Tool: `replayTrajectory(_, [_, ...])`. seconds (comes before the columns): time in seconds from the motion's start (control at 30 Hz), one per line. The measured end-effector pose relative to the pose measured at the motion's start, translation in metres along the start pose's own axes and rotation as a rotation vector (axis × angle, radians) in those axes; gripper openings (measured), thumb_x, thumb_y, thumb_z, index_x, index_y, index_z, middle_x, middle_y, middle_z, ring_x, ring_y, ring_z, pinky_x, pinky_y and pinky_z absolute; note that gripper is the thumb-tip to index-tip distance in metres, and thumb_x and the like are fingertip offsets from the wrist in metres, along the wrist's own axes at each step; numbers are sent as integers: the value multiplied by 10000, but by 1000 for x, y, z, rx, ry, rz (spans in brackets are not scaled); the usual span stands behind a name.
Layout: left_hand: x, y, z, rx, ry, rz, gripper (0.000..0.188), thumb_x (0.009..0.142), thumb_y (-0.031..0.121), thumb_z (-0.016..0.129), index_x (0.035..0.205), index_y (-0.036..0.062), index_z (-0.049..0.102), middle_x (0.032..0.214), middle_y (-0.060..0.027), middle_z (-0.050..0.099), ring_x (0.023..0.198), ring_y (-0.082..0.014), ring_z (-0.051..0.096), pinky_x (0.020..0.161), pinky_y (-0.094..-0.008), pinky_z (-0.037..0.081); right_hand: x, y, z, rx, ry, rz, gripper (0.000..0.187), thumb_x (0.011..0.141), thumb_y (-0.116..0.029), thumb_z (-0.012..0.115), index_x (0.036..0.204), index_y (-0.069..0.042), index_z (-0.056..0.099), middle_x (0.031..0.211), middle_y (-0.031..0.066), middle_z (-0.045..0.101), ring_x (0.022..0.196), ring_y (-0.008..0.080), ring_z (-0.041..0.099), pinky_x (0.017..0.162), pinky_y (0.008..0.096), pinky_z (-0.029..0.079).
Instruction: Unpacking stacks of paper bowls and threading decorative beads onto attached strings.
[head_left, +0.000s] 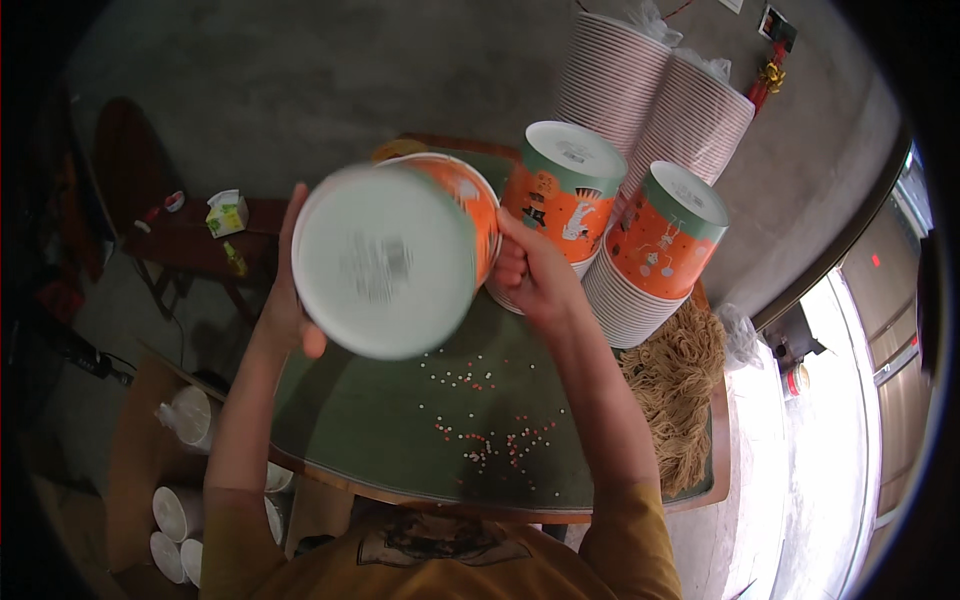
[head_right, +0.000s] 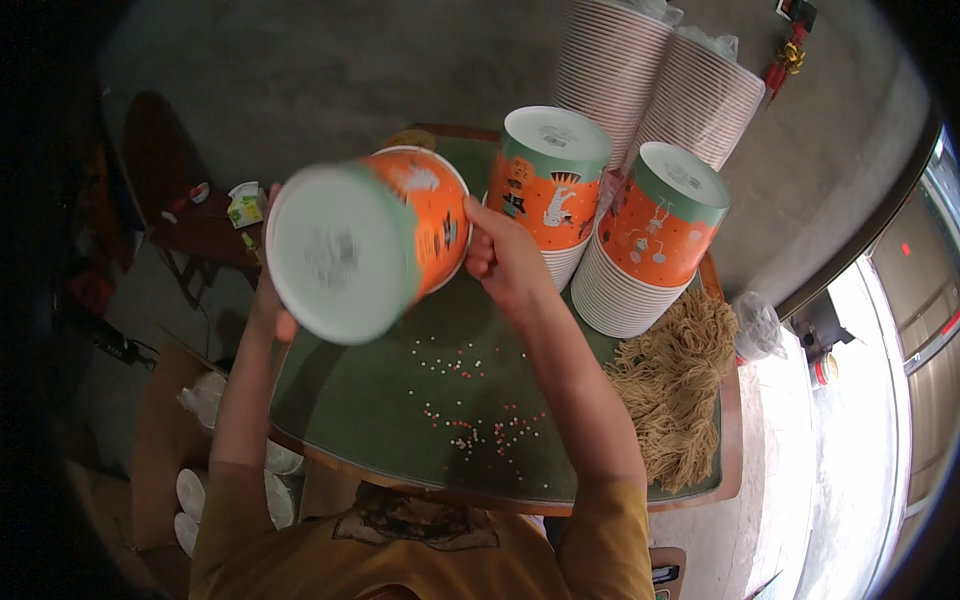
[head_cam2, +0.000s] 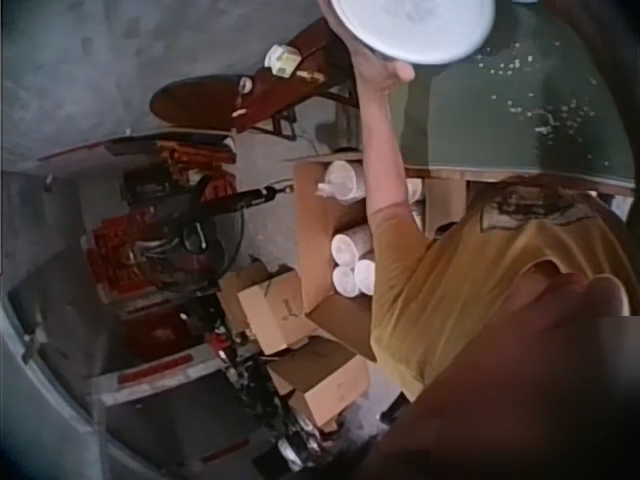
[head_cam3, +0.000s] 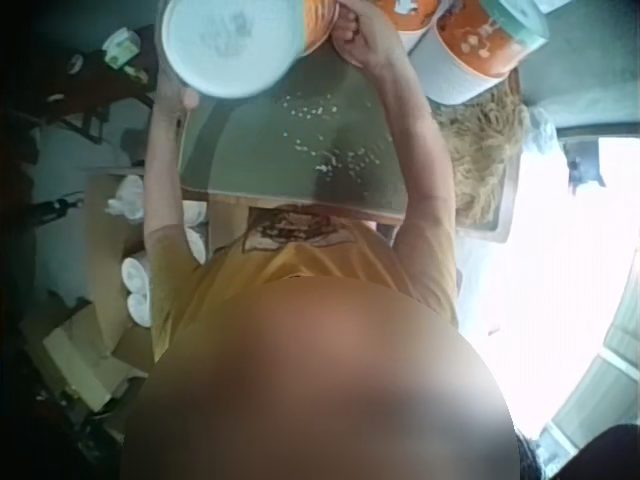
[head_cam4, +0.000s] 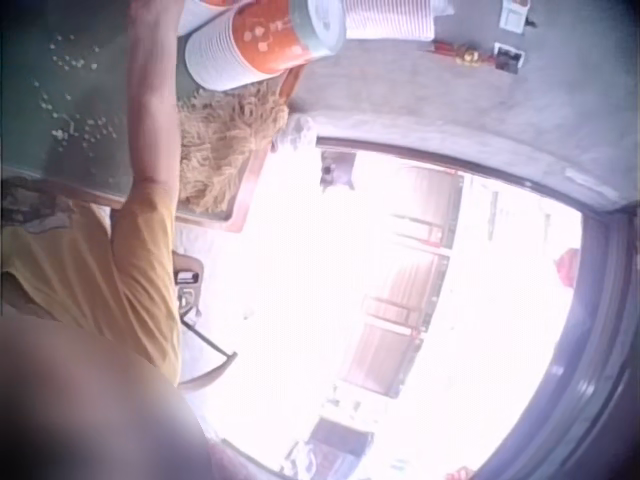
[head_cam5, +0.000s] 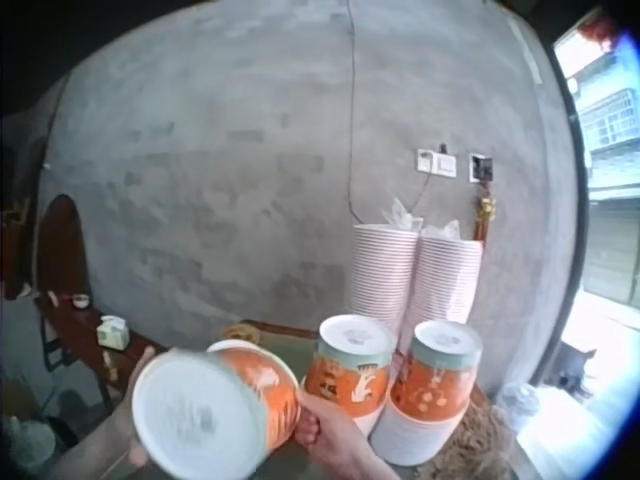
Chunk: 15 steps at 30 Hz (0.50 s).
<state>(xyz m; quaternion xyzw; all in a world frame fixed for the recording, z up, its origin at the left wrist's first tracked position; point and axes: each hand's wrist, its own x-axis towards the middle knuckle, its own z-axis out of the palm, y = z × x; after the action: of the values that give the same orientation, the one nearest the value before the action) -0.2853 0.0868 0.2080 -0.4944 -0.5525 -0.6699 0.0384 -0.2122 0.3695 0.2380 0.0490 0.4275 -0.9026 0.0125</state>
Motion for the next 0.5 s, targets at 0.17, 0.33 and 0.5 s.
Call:
replayTrajectory(0.17, [38, -10, -5, 204, 177, 30, 1511, 464, 582, 868, 1517, 196, -144, 1567, -103, 166, 1419, -271, 250, 1143, -467, 260, 53, -11, 9, 174, -36, 128, 234, 938, -258, 636, 773, -137, 522, 635, -86, 403, 512, 24, 348, 455, 156, 319])
replayTrajectory(0.33, [78, -39, -35, 191, 225, 10, 1362, 580, 278, 912, 1535, 202, -56, 1516, -126, 269, 1379, -279, 321, 1153, -439, 243, 82, -4, 27, -177, 102, -70, 220, 927, -274, 644, 1058, -121, 556, 650, -72, 441, 525, 33, 386, 481, 160, 350])
replayTrajectory(0.5, [102, -67, -46, 358, 193, -73, 1260, 631, 172, 859, 1540, 201, -14, 1514, -156, 277, 1381, -305, 317, 1149, -445, 257, 100, 0, 28, -689, 50, -194, 630, 880, -294, 678, 1406, -110, 384, 648, -30, 497, 527, 60, 452, 442, 213, 364])
